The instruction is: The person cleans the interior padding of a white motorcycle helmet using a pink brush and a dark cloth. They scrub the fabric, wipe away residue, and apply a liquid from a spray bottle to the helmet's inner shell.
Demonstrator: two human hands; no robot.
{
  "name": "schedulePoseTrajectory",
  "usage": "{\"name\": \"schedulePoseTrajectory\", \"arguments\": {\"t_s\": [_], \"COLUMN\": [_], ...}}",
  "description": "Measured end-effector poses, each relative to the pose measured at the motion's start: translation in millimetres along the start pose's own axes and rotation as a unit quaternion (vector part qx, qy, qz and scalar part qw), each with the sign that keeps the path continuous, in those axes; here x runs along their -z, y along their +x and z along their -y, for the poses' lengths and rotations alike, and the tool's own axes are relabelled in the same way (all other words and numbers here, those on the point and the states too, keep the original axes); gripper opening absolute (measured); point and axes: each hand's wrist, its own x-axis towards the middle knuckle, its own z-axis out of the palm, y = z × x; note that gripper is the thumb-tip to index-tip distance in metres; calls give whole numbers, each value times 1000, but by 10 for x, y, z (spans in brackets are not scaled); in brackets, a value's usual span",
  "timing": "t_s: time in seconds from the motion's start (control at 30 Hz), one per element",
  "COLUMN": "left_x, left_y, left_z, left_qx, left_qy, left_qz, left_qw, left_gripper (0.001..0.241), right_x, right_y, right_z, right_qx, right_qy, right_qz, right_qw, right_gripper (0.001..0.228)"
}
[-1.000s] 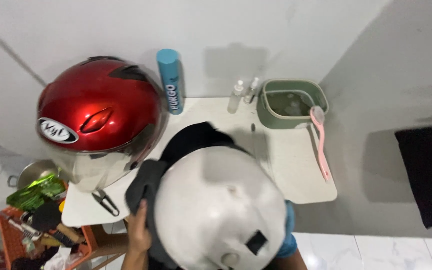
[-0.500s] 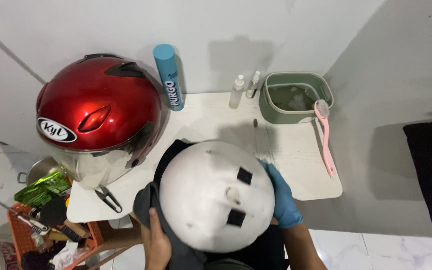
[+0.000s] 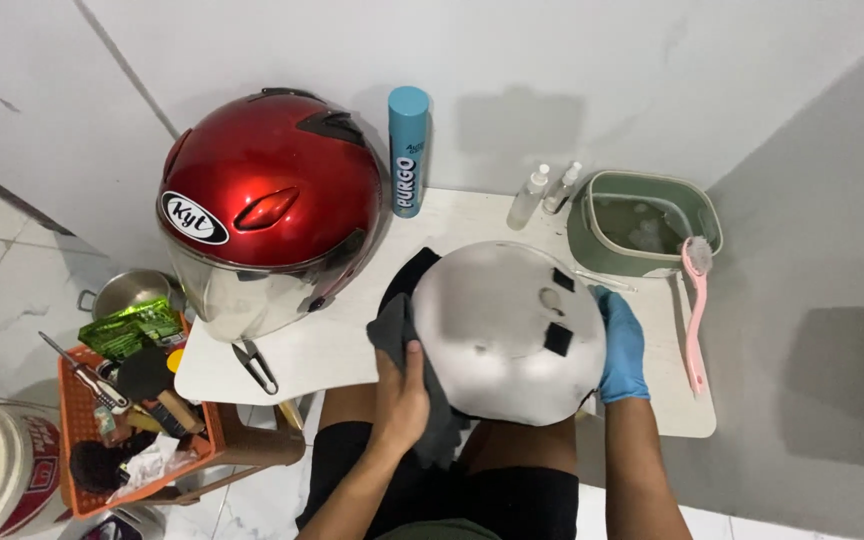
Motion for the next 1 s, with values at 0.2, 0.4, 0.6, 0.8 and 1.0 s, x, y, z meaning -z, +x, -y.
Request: {"name": "schedulePoseTrajectory", "arguments": {"t_s": [0.2, 0.4, 0.6, 0.8, 1.0], "left_x": [-70, -87, -50, 3, 24], "left_y": [78, 143, 137, 120, 103], "left_z": [141, 198, 276, 291, 271], "left_qx": [-40, -49, -42, -53, -38], "left_qy": [21, 31, 67, 44, 57], "left_qz": [56, 27, 39, 50, 66], "left_qw": [997, 998, 996, 996, 995], "left_gripper": [79, 75, 80, 80, 82], "right_x": [136, 308, 523, 658, 550], "right_y": [-9, 382, 972, 1277, 1120], "right_z": [55, 105, -64, -106, 21], "right_qx": [132, 265, 342, 400, 371], "right_qy": [-208, -380, -673, -667, -725], "right_qz": [-1, 0, 13, -3, 30], "right_qw": [969, 886, 656, 628, 580], "right_gripper": [17, 31, 56, 33, 45]}}
